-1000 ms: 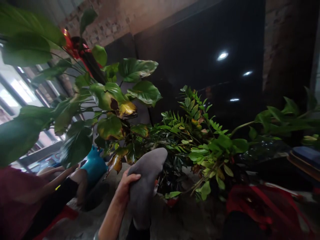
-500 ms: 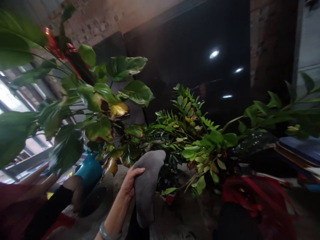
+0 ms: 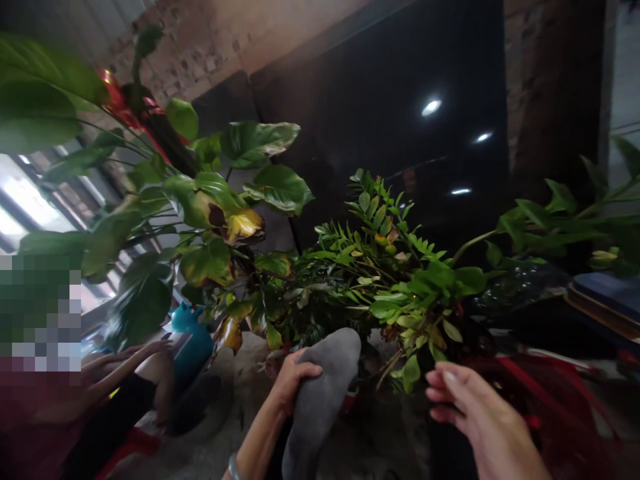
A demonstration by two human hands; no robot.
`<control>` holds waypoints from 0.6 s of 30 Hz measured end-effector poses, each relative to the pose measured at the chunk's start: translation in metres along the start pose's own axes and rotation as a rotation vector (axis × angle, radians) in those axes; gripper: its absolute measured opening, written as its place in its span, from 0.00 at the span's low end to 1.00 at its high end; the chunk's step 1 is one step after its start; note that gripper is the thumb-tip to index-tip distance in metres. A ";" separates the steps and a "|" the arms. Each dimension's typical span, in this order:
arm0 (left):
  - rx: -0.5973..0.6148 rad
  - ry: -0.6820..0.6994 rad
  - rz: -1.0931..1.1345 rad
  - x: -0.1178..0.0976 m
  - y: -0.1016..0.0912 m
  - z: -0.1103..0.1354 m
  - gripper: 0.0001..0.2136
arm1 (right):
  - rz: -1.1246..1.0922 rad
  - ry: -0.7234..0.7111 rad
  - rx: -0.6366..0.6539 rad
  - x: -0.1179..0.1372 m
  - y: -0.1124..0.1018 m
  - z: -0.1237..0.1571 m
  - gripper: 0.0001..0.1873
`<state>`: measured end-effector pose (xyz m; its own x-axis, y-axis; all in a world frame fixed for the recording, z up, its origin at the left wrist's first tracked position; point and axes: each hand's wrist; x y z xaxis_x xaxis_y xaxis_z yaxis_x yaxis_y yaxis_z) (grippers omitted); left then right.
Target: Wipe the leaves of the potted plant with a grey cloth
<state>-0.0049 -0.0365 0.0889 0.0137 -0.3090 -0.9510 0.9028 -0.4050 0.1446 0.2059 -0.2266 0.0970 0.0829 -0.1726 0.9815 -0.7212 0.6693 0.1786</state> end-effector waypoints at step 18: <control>-0.040 0.028 0.037 -0.010 -0.016 0.028 0.13 | -0.115 0.315 -0.506 0.014 -0.010 -0.127 0.11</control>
<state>-0.0312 -0.0509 0.1042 0.0588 -0.2990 -0.9524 0.9179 -0.3588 0.1694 0.3013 -0.1437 0.1179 0.3961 -0.0943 0.9133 -0.2850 0.9330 0.2199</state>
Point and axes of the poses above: each hand's wrist, its own z-axis away from the middle knuckle, its own y-axis out of the palm, x = y × z, and after that the axes turned 4 degrees about z, right-handed
